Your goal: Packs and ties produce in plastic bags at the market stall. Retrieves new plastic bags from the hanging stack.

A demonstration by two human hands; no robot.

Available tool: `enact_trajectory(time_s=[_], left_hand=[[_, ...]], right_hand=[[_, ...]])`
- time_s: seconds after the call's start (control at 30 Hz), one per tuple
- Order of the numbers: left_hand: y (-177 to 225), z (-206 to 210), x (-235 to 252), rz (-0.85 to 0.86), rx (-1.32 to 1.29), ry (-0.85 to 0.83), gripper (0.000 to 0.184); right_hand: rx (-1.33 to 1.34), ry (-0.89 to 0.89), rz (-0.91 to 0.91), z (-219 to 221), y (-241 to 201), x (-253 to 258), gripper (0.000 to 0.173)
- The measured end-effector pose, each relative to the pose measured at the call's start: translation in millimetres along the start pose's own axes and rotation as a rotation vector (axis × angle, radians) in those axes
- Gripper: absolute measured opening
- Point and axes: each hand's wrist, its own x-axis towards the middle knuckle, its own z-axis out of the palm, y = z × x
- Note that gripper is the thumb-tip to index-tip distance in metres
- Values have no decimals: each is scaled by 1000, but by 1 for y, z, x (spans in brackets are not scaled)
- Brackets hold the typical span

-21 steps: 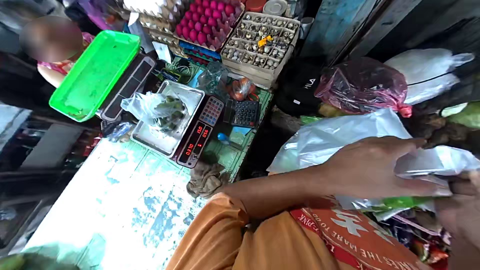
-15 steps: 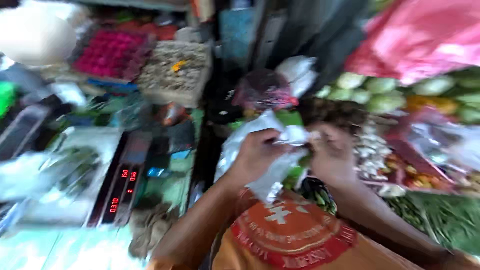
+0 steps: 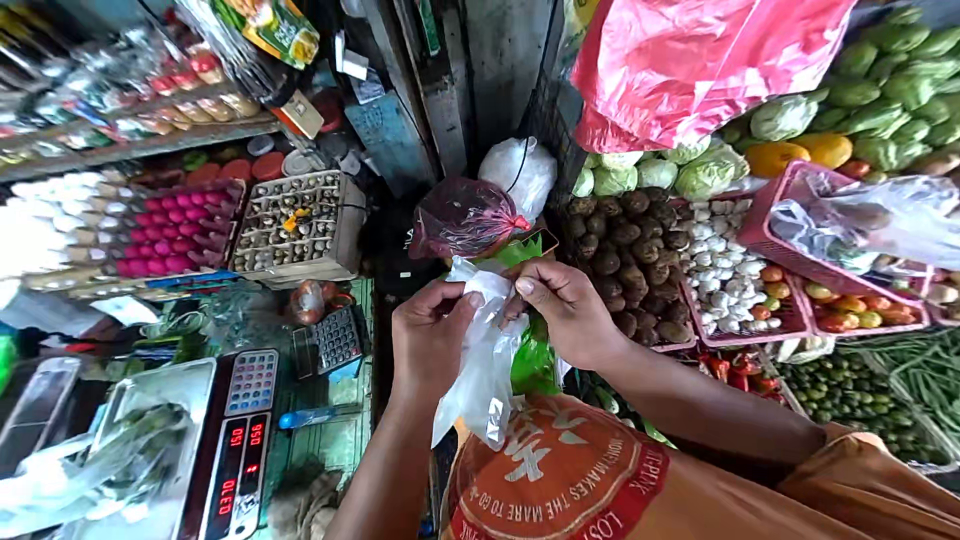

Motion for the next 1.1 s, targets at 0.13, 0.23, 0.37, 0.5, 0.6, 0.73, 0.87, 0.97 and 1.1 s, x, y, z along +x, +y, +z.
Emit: enact_trajectory(time_s=[0.13,0.23,0.37,0.5,0.6,0.73,0.87,0.97,1.1], left_hand=[[1,5,-4,13,77,-52,11],[1,8,-9,65,59,-118,8],[-6,-1,-11,151,64,-138,9],[-12,-10,-9,257,62,-158,13],[-14,-21,-4,379,159,-197,15],[-17,-32,-3,506,209,-242,17],[-18,-37,0,622,185,-291,13],[-19,-40,3,639,145,-306,10],[-20,-42,4,601,54,-336,11]], right_hand=[[18,41,0,-1,-5,1,24],[-2,81,-15,4,-6,3,23],[-41,161,-40,14,-6,-1,22],[-79,262,-55,30,-10,-7,22],[-119,339,-63,42,-11,-11,22],[-111,426,-91,58,-13,-15,22],[-132,499,-101,72,-18,-23,24],[-150,539,-111,80,-23,-30,24],[-148,579,-126,89,-27,-37,24]])
